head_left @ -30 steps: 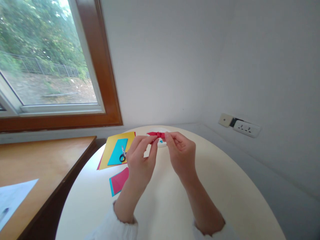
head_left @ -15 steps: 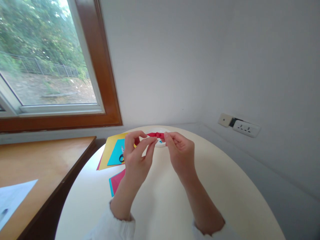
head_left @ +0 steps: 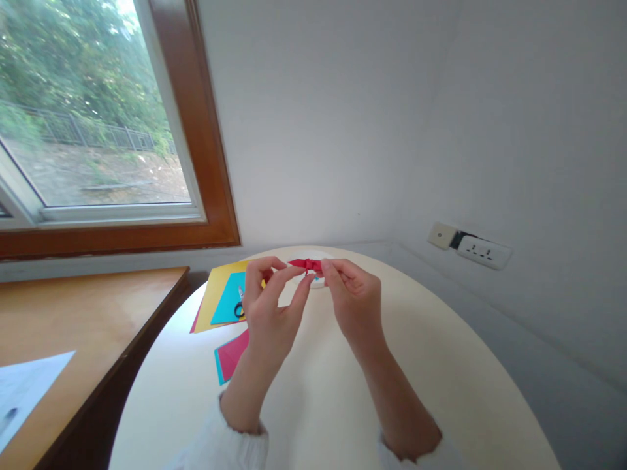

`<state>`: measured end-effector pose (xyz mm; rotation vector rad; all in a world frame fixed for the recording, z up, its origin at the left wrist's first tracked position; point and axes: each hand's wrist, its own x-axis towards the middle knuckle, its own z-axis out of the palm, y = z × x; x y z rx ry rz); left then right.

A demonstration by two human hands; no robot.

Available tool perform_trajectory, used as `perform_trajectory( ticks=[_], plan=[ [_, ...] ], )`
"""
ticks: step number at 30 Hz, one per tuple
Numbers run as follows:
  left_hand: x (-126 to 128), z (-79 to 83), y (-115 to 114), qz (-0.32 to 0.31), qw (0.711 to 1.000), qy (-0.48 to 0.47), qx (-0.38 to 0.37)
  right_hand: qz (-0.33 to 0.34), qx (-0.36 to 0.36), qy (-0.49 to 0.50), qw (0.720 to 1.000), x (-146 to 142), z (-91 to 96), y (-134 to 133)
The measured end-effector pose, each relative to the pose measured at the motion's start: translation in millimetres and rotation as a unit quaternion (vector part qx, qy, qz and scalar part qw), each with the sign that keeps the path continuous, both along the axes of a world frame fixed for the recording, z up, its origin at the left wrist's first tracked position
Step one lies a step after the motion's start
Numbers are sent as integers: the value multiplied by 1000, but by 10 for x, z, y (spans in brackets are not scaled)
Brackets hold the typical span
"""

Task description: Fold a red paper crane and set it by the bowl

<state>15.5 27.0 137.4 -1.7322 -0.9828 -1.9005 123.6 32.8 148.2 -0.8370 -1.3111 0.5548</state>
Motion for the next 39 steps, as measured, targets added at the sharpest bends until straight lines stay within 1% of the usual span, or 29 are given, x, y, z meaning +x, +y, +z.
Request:
perform_trajectory(
  ticks=[6, 9, 11, 13, 17, 20, 24, 28, 34, 36, 39],
  plan=[
    [5, -6, 6, 10, 1000, -15, -11, 5, 5, -12, 1000, -13, 15, -19],
    [-4, -1, 5, 2, 998, -45, -42, -5, 1, -17, 1000, 6, 24, -24],
    [-12, 10, 6, -24, 994, -80, -77, -3, -9, -4, 1000, 26, 22, -11],
    [-23, 27, 6, -62, 984, -119, -114, 13, -22, 13, 1000, 46, 11, 14],
    [-50, 66, 0, -134, 958, -177, -182, 74, -43, 24, 996, 63, -22, 63],
    [-64, 82, -5, -164, 945, -193, -209, 115, -51, 27, 992, 56, -39, 79],
    [-68, 82, 0, -165, 944, -188, -216, 139, -49, 49, 988, 39, -51, 89],
    [-61, 67, 17, -165, 948, -183, -204, 155, -60, 72, 983, 24, -58, 97],
    [-46, 51, 27, -175, 951, -179, -183, 156, -87, 87, 980, 5, -61, 96],
    [-45, 59, 21, -188, 946, -180, -191, 161, -93, 103, 977, 1, -66, 97],
    [-53, 66, 15, -223, 930, -193, -221, 174, -86, 119, 974, -1, -71, 94]
  ],
)
